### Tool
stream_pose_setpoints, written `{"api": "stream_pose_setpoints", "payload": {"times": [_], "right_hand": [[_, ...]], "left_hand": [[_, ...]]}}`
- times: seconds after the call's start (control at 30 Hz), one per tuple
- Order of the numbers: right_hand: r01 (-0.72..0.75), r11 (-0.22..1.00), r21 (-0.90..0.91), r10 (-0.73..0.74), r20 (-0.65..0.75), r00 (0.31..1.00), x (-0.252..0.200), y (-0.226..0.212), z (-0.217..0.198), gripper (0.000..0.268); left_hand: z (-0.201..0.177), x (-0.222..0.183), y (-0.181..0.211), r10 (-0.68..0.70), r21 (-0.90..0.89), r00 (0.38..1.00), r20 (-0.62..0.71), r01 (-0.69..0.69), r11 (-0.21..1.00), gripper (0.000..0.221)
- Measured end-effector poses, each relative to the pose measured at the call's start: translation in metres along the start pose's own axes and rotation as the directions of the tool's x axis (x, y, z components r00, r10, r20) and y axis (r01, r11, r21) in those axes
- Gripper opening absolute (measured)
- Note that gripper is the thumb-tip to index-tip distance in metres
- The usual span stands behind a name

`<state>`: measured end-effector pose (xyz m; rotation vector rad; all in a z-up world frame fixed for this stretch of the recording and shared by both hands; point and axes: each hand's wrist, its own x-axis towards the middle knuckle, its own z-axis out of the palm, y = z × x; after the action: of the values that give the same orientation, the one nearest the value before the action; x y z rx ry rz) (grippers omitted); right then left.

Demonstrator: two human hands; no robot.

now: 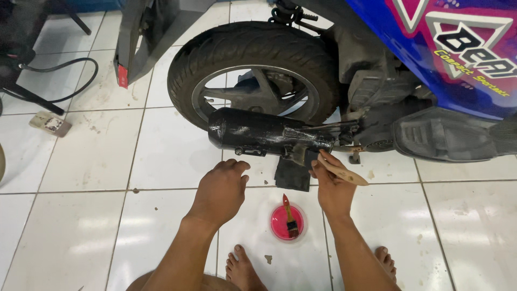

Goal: The person sits on the floor and uses a paintbrush to apply black paint to the exhaust pipe of a blue motorcycle. The person repeatedly dips the brush into a small pink container to reload the paint and carefully coats the exhaust surface.

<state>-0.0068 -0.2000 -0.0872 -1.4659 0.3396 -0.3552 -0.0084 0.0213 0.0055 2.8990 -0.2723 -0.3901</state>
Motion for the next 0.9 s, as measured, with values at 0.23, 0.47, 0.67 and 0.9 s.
{"api": "stream_pose_setpoints", "payload": {"times": [0.23,0.47,0.67,0.9], "right_hand": [[-0.030,0.982,0.188,0.005,0.129,0.992,-0.007,-0.004,0.039,0.032],[0.001,0.977,0.211,-0.040,0.181,0.983,0.001,0.009,0.056,0.030],[-0.094,0.991,0.091,0.071,0.230,0.971,-0.012,-0.024,0.061,0.033],[0.010,1.000,0.004,-0.011,0.341,0.940,-0.020,-0.030,0.075,0.032]], "left_hand": [[0.005,0.000,-0.014,-0.026,-0.141,0.985,-0.168,0.002,0.990,0.019],[0.003,-0.005,-0.027,-0.082,-0.097,0.972,-0.220,0.062,0.993,0.024],[-0.003,-0.014,-0.035,-0.118,-0.094,0.977,-0.179,0.102,0.990,0.024],[-0.015,-0.021,-0.031,-0.156,-0.096,0.980,-0.123,0.145,0.985,0.026]]}}
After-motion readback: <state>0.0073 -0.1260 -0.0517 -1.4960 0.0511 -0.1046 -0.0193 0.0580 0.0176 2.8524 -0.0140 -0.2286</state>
